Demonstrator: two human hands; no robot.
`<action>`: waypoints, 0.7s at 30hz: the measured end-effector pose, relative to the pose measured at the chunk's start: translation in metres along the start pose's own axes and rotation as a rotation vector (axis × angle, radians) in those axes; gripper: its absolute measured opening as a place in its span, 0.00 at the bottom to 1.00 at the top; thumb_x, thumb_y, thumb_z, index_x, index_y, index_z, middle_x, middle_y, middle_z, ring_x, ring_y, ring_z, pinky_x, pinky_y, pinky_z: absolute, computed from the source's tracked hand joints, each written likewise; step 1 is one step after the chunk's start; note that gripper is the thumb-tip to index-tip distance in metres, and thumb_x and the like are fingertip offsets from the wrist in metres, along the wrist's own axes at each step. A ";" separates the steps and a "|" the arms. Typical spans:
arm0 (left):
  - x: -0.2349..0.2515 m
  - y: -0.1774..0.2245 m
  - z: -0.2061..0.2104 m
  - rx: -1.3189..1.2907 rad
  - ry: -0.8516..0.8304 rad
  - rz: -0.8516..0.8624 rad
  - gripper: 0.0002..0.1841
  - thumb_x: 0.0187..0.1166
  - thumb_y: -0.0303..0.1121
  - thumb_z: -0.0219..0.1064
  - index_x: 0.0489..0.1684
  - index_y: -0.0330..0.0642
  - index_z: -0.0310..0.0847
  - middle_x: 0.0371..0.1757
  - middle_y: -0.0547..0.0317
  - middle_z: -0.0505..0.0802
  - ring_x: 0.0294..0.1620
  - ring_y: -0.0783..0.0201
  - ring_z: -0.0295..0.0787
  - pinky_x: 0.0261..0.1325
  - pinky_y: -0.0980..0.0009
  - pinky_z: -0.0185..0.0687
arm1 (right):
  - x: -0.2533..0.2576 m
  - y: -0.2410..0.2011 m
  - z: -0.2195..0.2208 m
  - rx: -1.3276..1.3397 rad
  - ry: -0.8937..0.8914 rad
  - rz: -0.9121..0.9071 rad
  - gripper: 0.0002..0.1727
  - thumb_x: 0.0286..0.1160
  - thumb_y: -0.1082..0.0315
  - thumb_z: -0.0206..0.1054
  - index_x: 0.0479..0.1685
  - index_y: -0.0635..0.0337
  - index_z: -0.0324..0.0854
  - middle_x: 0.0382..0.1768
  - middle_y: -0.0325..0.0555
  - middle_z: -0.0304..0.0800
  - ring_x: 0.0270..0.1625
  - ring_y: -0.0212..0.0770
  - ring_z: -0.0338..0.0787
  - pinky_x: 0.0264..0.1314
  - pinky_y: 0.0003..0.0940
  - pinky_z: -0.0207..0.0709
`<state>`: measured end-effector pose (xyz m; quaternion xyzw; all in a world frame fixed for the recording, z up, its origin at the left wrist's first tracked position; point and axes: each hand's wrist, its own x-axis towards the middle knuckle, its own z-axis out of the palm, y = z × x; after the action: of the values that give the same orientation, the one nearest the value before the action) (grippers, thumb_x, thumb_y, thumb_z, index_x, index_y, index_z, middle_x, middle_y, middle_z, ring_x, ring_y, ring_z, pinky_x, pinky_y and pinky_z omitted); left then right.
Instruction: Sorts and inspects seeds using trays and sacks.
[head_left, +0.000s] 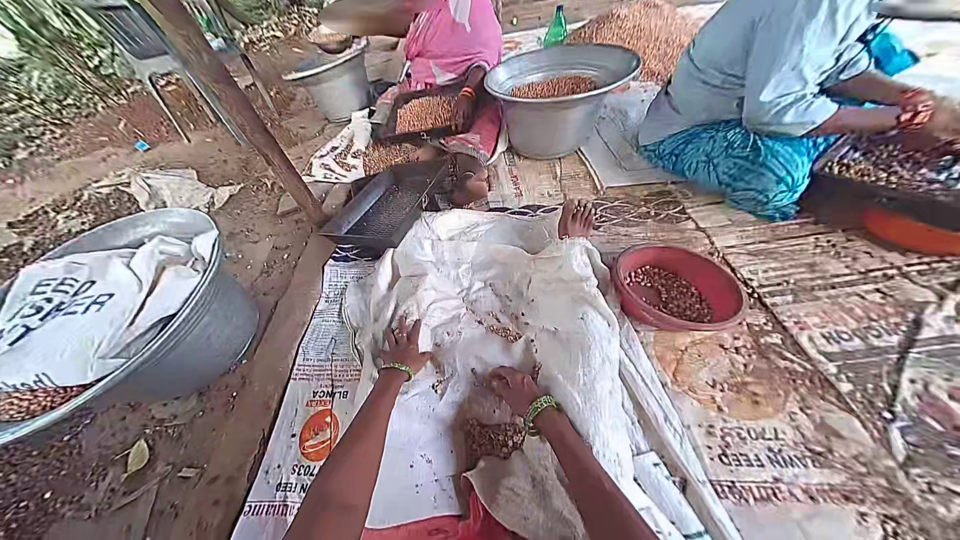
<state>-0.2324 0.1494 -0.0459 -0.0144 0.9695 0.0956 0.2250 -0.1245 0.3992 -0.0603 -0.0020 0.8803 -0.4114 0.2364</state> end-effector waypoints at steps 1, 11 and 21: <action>0.000 0.000 0.000 0.007 0.000 -0.003 0.51 0.78 0.55 0.70 0.99 0.64 0.36 0.98 0.50 0.33 0.96 0.31 0.25 0.79 0.16 0.44 | 0.000 0.000 0.000 0.003 -0.001 0.003 0.21 0.91 0.65 0.55 0.74 0.68 0.77 0.69 0.65 0.84 0.72 0.57 0.85 0.81 0.51 0.71; -0.001 0.003 -0.001 0.014 -0.014 -0.031 0.51 0.79 0.55 0.69 0.99 0.66 0.34 0.98 0.53 0.32 0.97 0.33 0.24 0.80 0.18 0.43 | -0.002 -0.002 -0.002 -0.007 -0.013 0.016 0.21 0.91 0.64 0.55 0.75 0.66 0.77 0.70 0.64 0.84 0.72 0.58 0.85 0.80 0.52 0.72; 0.001 0.003 -0.002 0.035 -0.017 -0.030 0.49 0.80 0.56 0.68 0.99 0.65 0.37 0.98 0.49 0.34 0.96 0.32 0.27 0.79 0.18 0.46 | -0.002 -0.003 -0.003 -0.022 -0.016 0.008 0.22 0.92 0.64 0.54 0.76 0.67 0.76 0.71 0.63 0.83 0.74 0.56 0.84 0.82 0.50 0.70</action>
<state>-0.2346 0.1519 -0.0441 -0.0240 0.9689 0.0752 0.2347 -0.1244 0.3998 -0.0562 -0.0041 0.8828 -0.4008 0.2449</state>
